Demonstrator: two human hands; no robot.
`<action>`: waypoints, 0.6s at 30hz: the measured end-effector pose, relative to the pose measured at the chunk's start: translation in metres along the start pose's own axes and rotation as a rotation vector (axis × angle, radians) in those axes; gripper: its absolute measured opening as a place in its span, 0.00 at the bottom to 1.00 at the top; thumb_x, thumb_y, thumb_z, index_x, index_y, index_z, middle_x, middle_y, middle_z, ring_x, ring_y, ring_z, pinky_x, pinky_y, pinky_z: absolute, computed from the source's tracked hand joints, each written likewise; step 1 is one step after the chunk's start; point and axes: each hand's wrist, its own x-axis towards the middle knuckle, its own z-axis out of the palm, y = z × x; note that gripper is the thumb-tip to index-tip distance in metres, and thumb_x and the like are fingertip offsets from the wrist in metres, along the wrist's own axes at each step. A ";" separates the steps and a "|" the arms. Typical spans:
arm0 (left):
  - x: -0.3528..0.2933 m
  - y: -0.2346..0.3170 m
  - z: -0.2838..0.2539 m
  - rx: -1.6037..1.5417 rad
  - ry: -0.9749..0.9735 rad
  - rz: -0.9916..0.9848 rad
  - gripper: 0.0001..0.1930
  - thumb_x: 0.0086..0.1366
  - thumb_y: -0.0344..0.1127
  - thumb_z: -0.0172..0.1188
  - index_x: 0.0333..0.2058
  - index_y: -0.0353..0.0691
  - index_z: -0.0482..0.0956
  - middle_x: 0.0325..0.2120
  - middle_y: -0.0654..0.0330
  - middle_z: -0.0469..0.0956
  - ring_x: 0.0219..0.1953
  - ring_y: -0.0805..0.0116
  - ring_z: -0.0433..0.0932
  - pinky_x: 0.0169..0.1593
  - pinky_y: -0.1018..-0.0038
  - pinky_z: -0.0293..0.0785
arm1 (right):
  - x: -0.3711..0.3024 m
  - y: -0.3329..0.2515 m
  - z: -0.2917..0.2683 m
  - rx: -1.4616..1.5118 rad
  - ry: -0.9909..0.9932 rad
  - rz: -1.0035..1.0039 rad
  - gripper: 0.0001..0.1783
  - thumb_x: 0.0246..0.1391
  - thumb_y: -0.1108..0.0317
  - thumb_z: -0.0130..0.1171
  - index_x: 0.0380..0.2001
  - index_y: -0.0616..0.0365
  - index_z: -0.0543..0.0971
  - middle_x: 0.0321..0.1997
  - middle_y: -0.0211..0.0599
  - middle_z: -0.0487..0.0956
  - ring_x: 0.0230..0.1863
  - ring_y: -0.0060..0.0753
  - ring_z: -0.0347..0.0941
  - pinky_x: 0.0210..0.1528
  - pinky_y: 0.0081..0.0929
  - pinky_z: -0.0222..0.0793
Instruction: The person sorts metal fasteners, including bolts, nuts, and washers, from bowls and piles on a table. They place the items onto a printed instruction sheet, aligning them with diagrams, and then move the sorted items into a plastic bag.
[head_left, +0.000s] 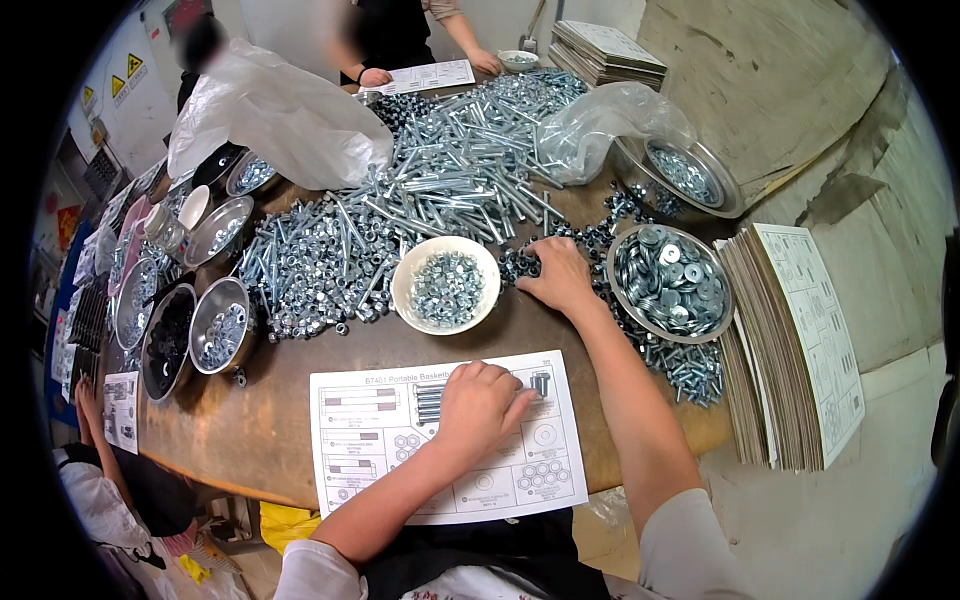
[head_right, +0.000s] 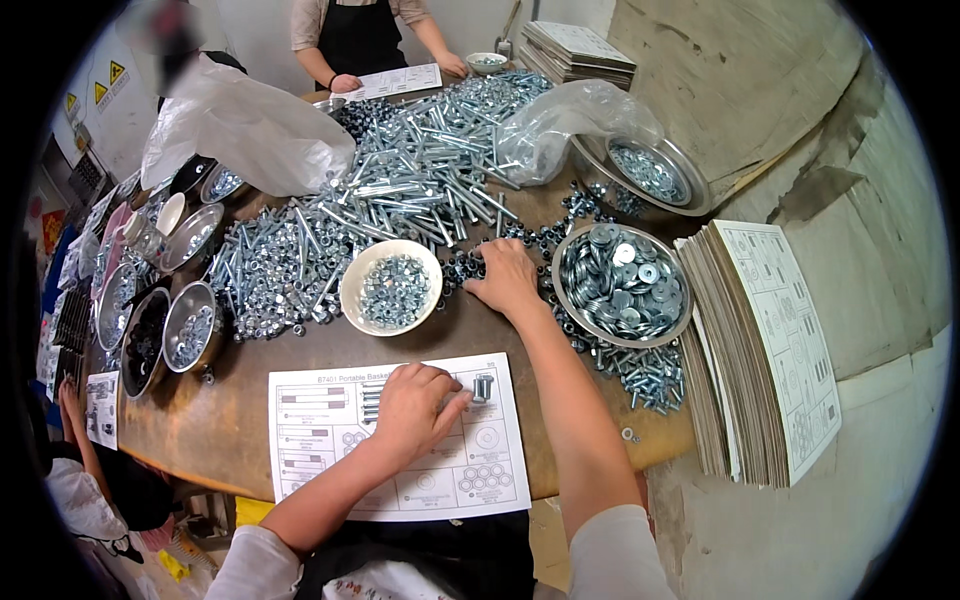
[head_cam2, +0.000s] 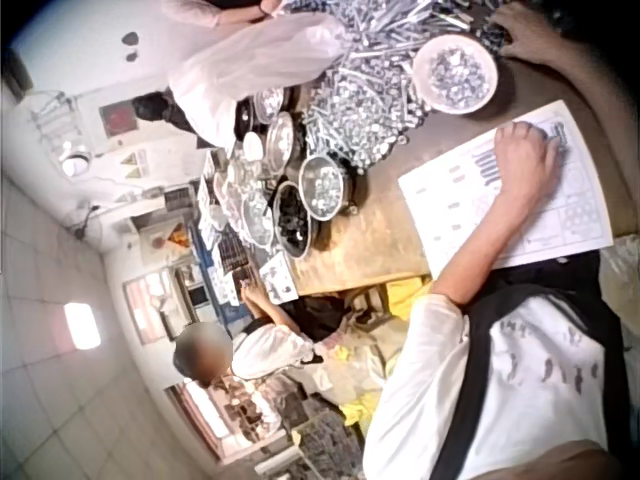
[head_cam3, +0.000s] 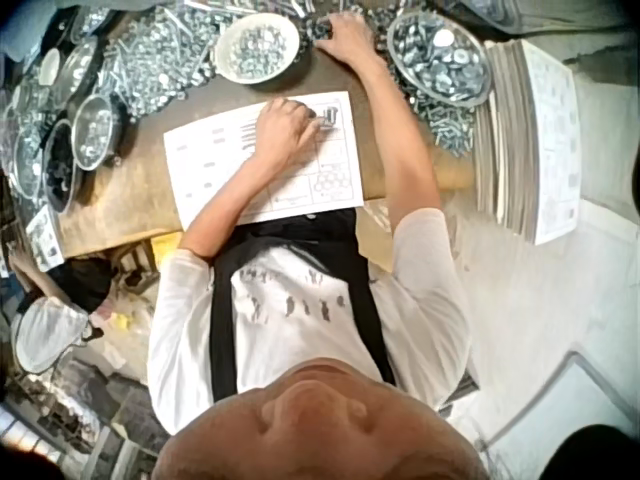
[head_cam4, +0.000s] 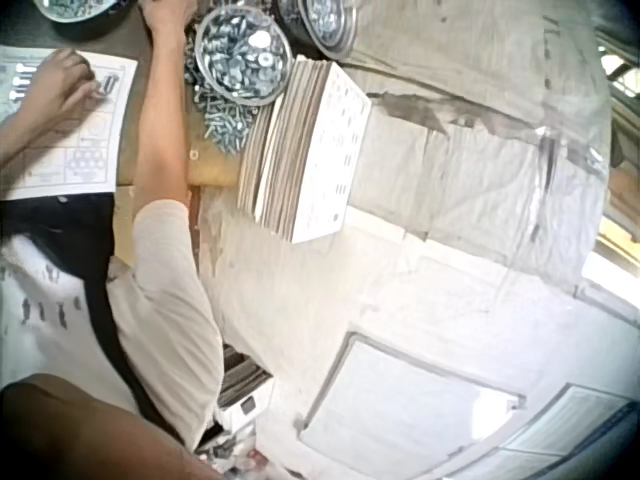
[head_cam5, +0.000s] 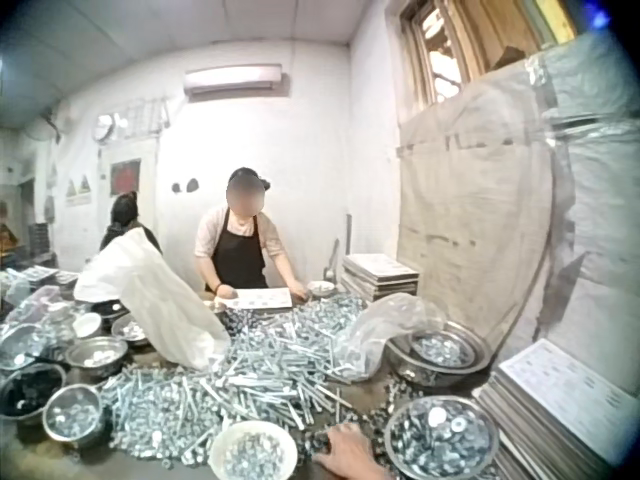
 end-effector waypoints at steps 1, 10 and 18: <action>-0.002 -0.004 -0.002 -0.011 0.002 -0.032 0.12 0.63 0.42 0.63 0.30 0.38 0.84 0.30 0.55 0.80 0.38 0.54 0.76 0.45 0.60 0.71 | 0.004 -0.003 0.003 -0.017 -0.037 -0.021 0.21 0.42 0.59 0.71 0.40 0.56 0.82 0.43 0.42 0.80 0.52 0.50 0.72 0.55 0.42 0.70; 0.022 -0.031 0.008 -0.136 -0.015 -0.106 0.17 0.62 0.36 0.63 0.48 0.34 0.78 0.42 0.48 0.78 0.45 0.47 0.77 0.48 0.58 0.74 | -0.068 -0.012 -0.023 0.060 -0.229 0.016 0.20 0.46 0.60 0.70 0.42 0.56 0.81 0.46 0.38 0.79 0.51 0.45 0.73 0.51 0.40 0.71; 0.070 -0.036 0.043 -0.063 -0.070 -0.166 0.26 0.57 0.33 0.66 0.54 0.37 0.75 0.50 0.51 0.75 0.47 0.48 0.78 0.49 0.61 0.76 | -0.109 -0.013 -0.063 -0.013 -0.274 0.218 0.29 0.48 0.63 0.68 0.55 0.55 0.77 0.52 0.40 0.77 0.55 0.46 0.73 0.55 0.40 0.70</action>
